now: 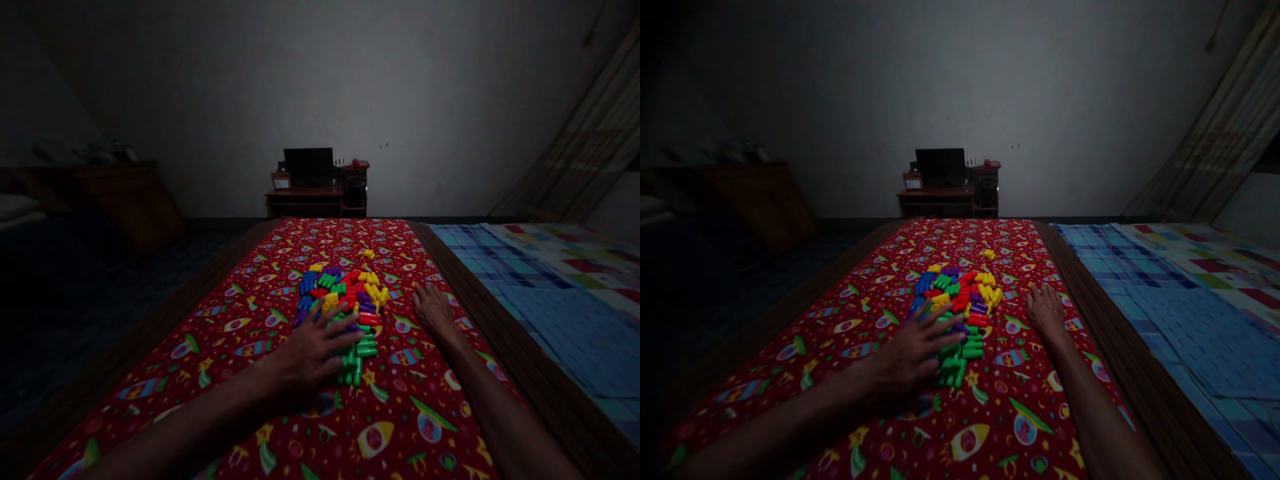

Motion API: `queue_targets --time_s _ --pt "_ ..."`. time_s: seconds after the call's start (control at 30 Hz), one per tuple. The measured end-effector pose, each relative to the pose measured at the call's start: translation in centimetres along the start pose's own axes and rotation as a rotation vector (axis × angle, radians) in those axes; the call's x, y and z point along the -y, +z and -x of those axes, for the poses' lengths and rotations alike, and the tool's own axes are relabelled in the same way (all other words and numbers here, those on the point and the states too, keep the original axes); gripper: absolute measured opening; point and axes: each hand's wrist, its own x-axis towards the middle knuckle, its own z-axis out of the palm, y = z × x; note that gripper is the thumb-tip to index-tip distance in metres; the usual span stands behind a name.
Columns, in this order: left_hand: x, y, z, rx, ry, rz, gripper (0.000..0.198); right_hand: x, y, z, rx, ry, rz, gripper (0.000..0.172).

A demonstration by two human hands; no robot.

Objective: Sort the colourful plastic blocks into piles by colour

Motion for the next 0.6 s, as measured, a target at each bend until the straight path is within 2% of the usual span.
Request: queue_targets --time_s 0.07,0.17,0.3,0.47,0.57,0.6 --pt "-2.0 0.2 0.3 0.110 0.159 -0.051 0.047 0.1 -0.1 0.0 0.027 0.013 0.007 0.041" --pt "-2.3 1.2 -0.7 0.114 0.196 -0.151 0.042 0.4 -0.5 0.0 0.075 0.043 0.017 0.043" --pt "0.4 2.0 -3.2 0.085 0.140 -0.212 0.046 0.6 -1.0 0.0 0.110 0.060 0.010 0.044" --pt "3.0 1.1 -6.2 -0.012 0.105 -0.081 0.038 0.8 -1.0 -0.1 0.125 0.073 0.019 0.044" --pt "5.2 0.4 -10.1 -0.139 0.019 -0.023 0.042 0.9 -1.0 0.0 0.128 0.072 0.015 0.046" --pt "6.3 0.3 -11.9 -0.149 -0.022 -0.034 0.042 0.9 -1.0 0.0 0.129 0.076 0.009 0.046"
